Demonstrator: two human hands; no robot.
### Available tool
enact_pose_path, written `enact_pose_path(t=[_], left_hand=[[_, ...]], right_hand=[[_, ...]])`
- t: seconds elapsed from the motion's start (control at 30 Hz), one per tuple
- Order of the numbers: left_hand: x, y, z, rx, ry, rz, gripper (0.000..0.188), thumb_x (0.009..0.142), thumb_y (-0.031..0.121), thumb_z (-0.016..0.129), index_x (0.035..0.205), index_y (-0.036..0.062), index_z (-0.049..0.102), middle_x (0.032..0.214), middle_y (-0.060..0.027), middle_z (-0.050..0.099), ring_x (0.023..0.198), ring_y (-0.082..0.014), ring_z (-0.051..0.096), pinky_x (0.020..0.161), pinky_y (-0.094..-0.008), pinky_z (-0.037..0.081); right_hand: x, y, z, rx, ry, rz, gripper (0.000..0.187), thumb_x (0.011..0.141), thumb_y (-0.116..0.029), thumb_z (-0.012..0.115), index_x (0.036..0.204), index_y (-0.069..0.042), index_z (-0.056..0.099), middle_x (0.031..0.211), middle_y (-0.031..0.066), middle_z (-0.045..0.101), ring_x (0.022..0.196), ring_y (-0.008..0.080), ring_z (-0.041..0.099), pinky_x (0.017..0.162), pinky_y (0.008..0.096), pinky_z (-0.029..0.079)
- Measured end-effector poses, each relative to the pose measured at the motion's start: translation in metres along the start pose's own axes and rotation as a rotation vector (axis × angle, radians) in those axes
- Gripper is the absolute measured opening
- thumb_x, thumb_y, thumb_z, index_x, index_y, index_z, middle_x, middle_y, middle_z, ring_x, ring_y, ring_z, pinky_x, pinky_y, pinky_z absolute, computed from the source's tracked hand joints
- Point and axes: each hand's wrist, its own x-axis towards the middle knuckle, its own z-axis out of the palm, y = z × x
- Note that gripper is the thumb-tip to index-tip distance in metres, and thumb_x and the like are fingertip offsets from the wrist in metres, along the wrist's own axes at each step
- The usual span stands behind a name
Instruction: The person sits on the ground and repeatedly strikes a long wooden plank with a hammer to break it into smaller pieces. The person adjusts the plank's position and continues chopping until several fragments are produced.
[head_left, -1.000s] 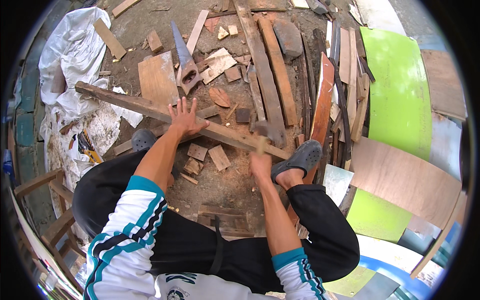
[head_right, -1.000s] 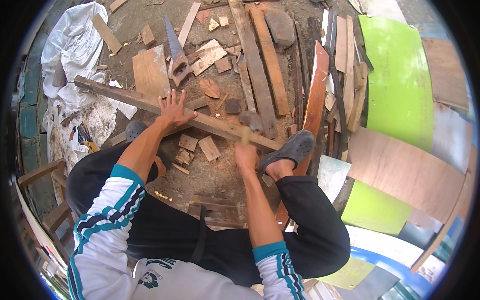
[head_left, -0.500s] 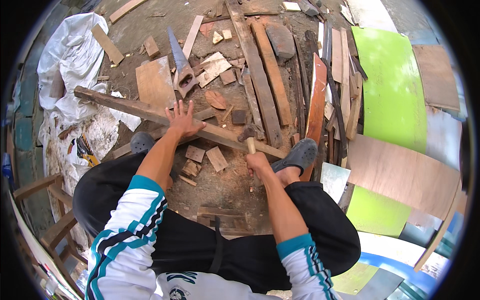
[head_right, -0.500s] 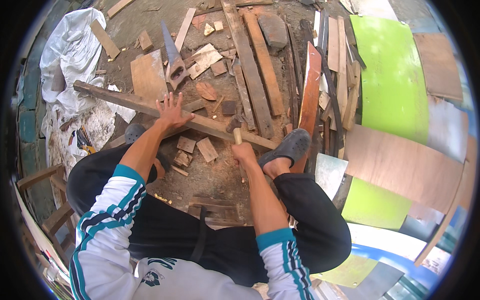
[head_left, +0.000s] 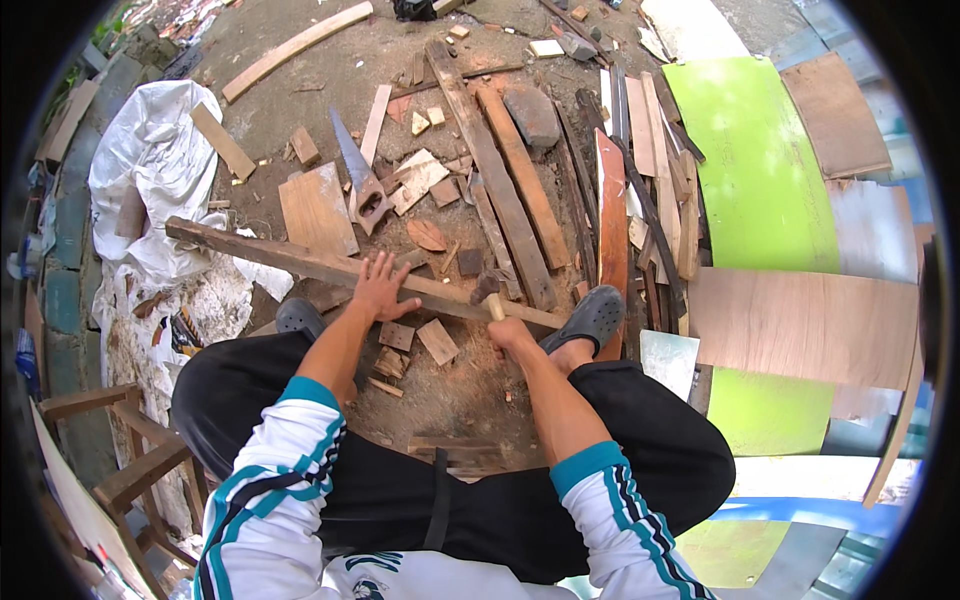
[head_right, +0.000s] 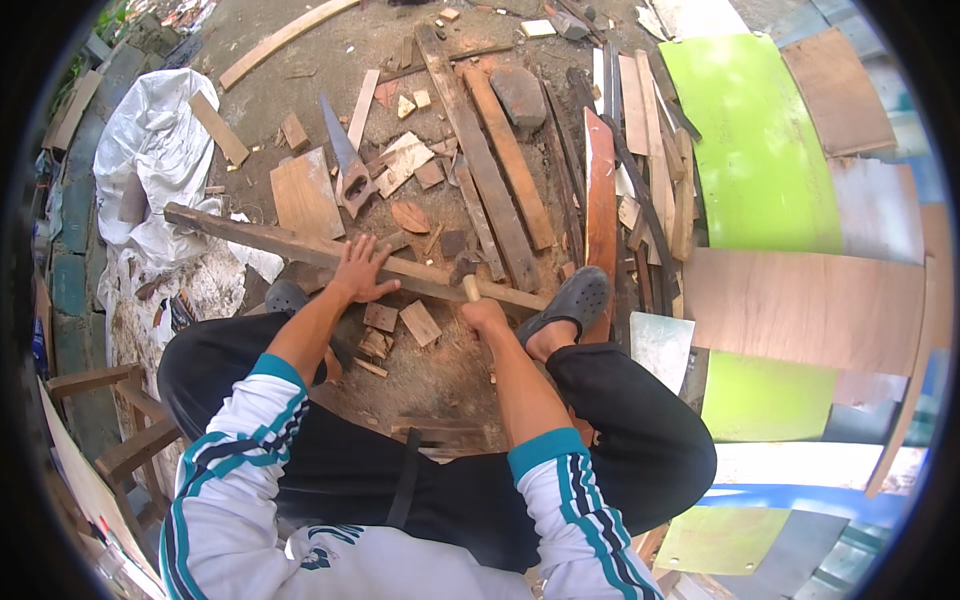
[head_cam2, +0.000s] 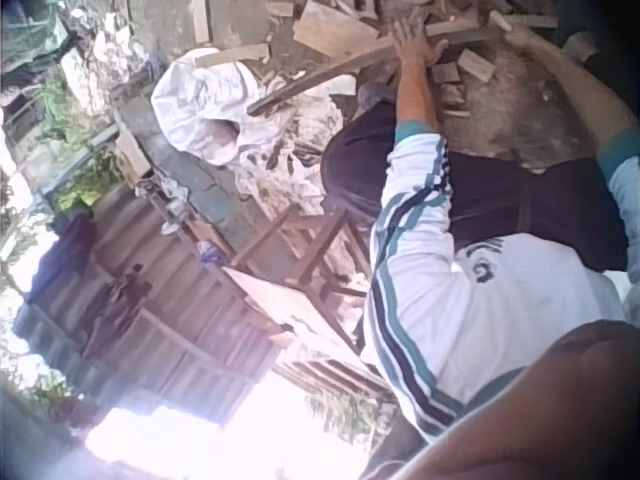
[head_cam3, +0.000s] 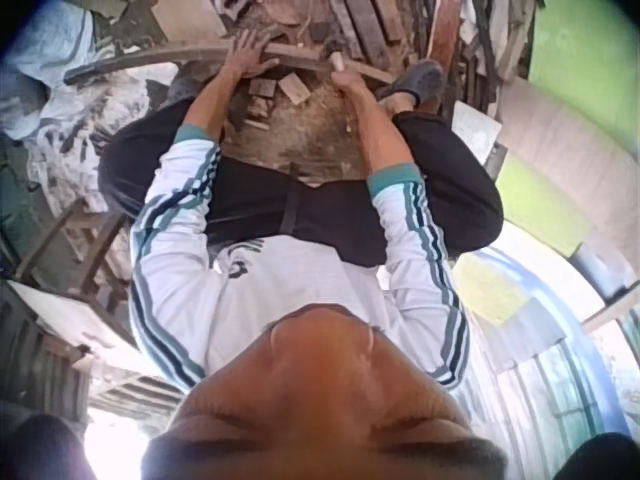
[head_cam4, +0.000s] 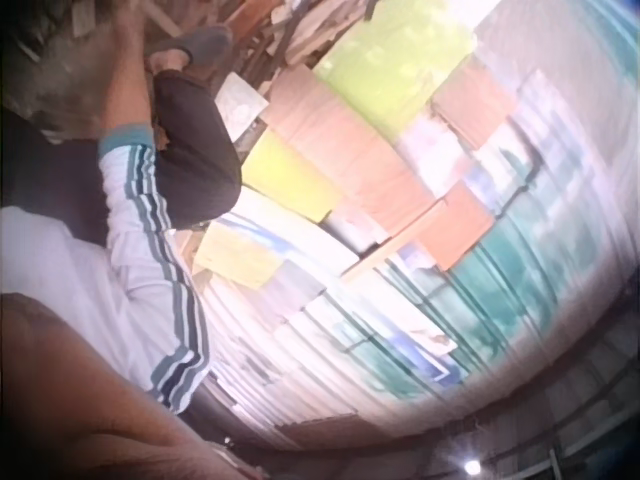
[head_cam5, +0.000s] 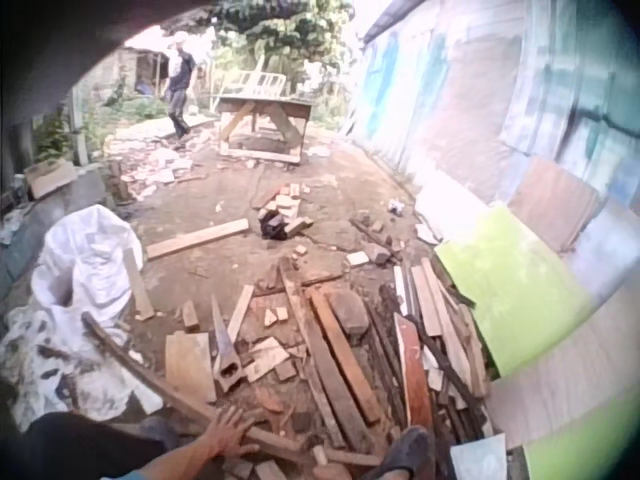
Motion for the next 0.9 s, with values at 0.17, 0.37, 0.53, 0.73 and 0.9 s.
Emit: enact_pose_path(t=[0.17,0.37,0.53,0.73,0.9], left_hand=[[-0.006,0.022,0.001,0.035,-0.011,0.079,0.095,0.086,0.072,0.053,0.157,0.0181,0.021,0.161,-0.0160,0.021,0.150,-0.0349,0.014,0.120,-0.0537,0.012],[0.038,0.058,0.023,-0.002,-0.038,0.199,0.095,0.080,0.060,0.072,0.153,0.0173,0.029,0.154,-0.0146,0.035,0.146,-0.0333,0.026,0.118,-0.0517,0.022],[0.016,0.103,0.001,0.055,-0.025,0.142,0.083,0.076,0.050,0.080,0.142,0.0132,0.047,0.140,-0.0116,0.050,0.133,-0.0325,0.042,0.112,-0.0496,0.031],[0.016,0.081,0.050,0.135,0.224,0.264,0.043,0.098,0.034,0.058,0.134,0.0102,0.055,0.130,-0.0136,0.055,0.123,-0.0312,0.051,0.096,-0.0476,0.043],[0.013,0.070,0.042,0.210,0.323,0.370,0.036,0.104,0.034,0.043,0.127,0.0103,0.057,0.118,-0.0142,0.061,0.112,-0.0318,0.057,0.091,-0.0440,0.044]], right_hand=[[-0.042,0.023,-0.019,0.044,-0.046,0.014,0.018,0.090,-0.012,0.058,0.085,0.005,0.055,0.061,0.0119,0.052,0.046,0.0236,0.050,0.041,0.0408,0.039],[-0.173,0.113,-0.042,0.160,-0.024,0.054,0.027,0.090,-0.023,0.072,0.083,-0.003,0.055,0.067,0.0031,0.050,0.049,0.0151,0.047,0.045,0.0325,0.039],[-0.269,0.141,-0.054,0.307,0.112,-0.077,0.027,0.090,-0.025,0.071,0.081,-0.006,0.054,0.063,0.0006,0.049,0.048,0.0125,0.047,0.044,0.0307,0.039],[-0.283,0.143,-0.071,0.365,0.213,-0.213,0.025,0.091,-0.025,0.070,0.080,-0.006,0.057,0.062,-0.0003,0.050,0.048,0.0115,0.048,0.044,0.0298,0.039],[-0.287,0.132,-0.075,0.480,0.242,-0.255,0.023,0.092,-0.024,0.067,0.080,-0.006,0.058,0.063,-0.0012,0.051,0.049,0.0112,0.048,0.045,0.0291,0.039]])
